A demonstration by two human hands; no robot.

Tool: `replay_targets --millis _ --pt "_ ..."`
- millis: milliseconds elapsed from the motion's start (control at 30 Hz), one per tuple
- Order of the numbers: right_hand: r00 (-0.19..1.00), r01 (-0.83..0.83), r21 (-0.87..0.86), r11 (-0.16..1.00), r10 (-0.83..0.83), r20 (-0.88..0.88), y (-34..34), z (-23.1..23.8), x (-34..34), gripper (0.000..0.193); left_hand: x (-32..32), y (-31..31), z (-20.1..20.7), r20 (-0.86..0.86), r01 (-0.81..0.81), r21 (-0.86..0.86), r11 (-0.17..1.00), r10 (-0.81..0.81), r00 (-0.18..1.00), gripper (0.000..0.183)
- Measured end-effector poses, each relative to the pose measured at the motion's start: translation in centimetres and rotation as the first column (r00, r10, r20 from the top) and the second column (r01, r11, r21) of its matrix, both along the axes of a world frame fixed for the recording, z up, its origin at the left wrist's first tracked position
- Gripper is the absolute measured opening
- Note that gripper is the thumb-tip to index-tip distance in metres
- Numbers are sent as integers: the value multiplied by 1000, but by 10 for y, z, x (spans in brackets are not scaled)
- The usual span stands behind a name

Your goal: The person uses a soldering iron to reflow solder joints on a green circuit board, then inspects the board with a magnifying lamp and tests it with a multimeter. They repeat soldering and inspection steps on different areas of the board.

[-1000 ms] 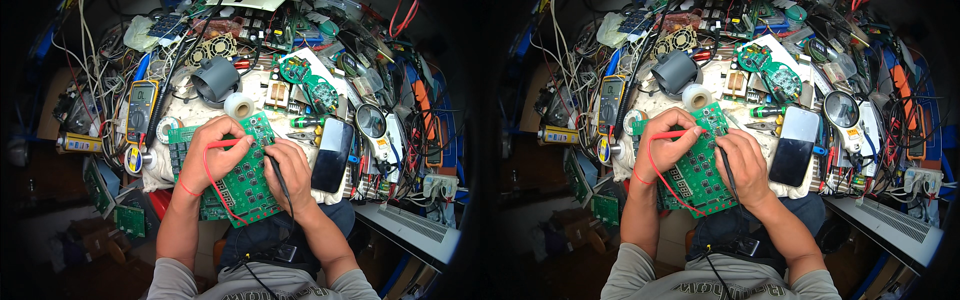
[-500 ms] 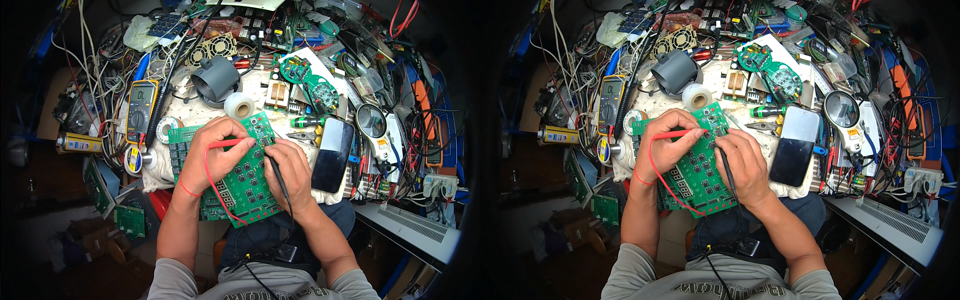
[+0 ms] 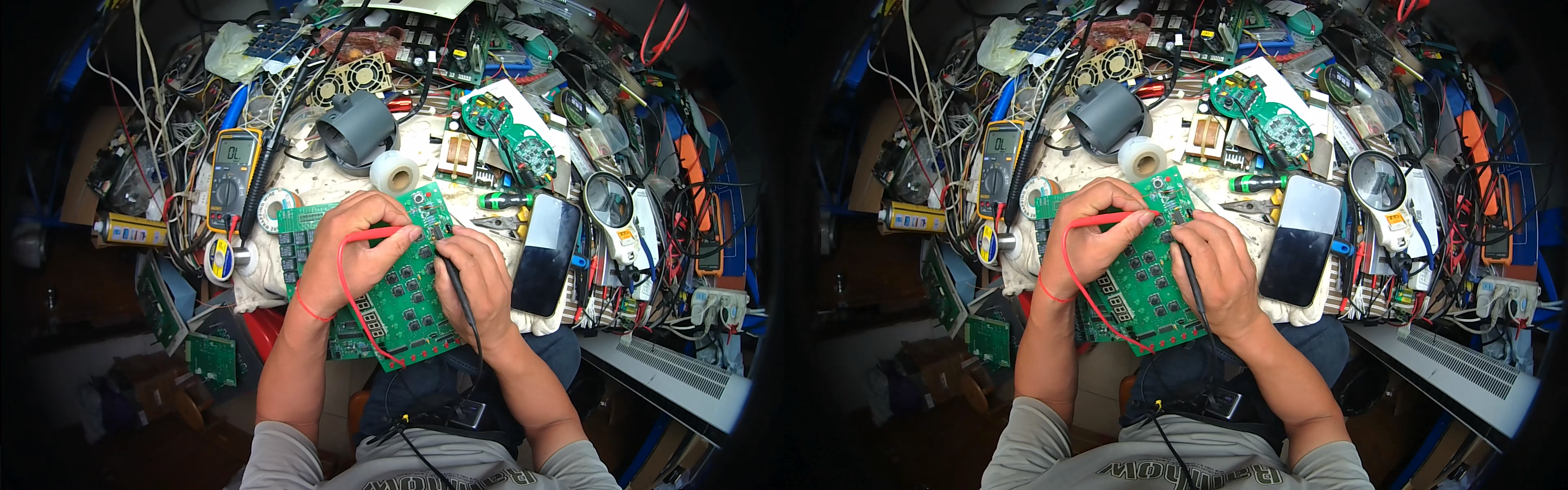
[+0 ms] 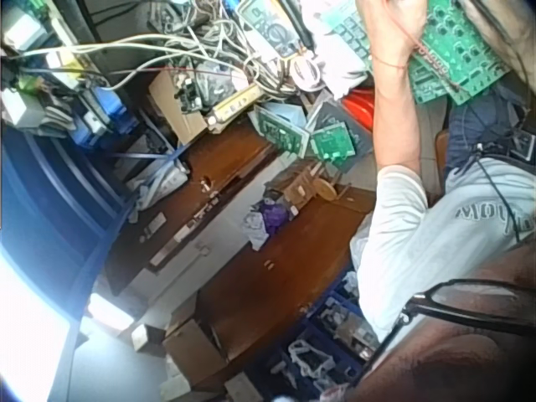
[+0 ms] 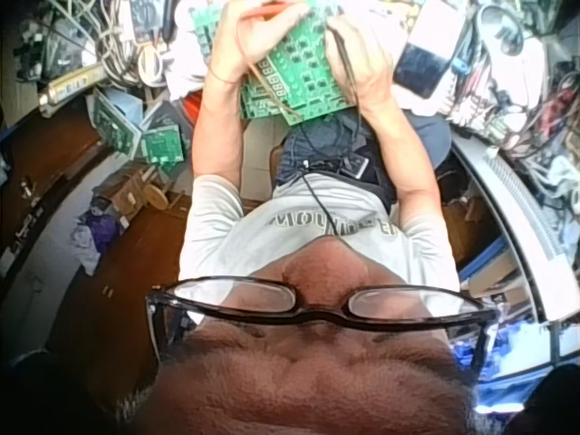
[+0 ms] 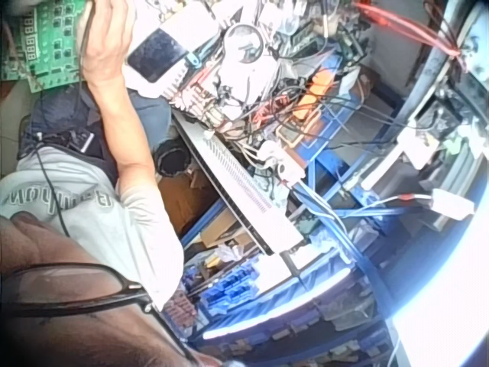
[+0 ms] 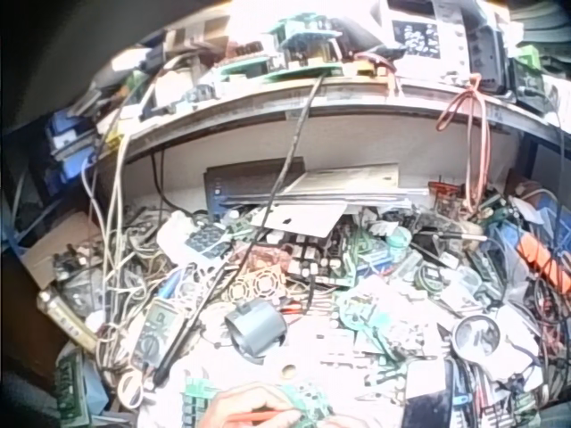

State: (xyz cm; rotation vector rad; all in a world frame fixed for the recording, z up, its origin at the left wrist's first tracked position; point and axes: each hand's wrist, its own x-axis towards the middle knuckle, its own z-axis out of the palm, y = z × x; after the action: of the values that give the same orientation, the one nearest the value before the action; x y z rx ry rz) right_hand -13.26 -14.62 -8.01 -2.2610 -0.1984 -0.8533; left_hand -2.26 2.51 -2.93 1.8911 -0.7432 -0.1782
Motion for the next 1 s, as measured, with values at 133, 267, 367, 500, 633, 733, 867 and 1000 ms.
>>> replay_targets --millis 133,267,367,500,633,733,867,1000 --pt "1000 10 4 1000 -10 3 1 1 0 32 -1 -2 0 -18 -27 -34 999 27 999 14" --pt "1000 10 -5 1000 -10 -7 1 1 0 32 -2 -2 -1 -6 -28 -22 999 28 1000 15" --pt "1000 15 -10 1000 -15 -19 0 1 -1 32 -2 -2 -4 -26 -40 -21 999 40 999 14" --pt "1000 11 -2 1000 -11 -26 1 3 -1 31 2 1 -5 32 13 -4 1000 -12 999 10" --pt "999 24 -2 1000 -24 -24 3 6 0 30 1 0 -7 72 -13 9 1000 12 997 15" --pt "1000 20 -8 1000 -21 -20 4 7 0 30 0 -1 -7 73 -30 5 1000 29 997 16" --pt "999 29 -36 999 -29 -17 4 7 0 30 1 -1 -8 68 -32 -7 999 32 997 16" --pt "999 29 -29 999 -29 -31 4 6 -1 30 1 -1 -9 75 -26 -9 1000 27 997 16"
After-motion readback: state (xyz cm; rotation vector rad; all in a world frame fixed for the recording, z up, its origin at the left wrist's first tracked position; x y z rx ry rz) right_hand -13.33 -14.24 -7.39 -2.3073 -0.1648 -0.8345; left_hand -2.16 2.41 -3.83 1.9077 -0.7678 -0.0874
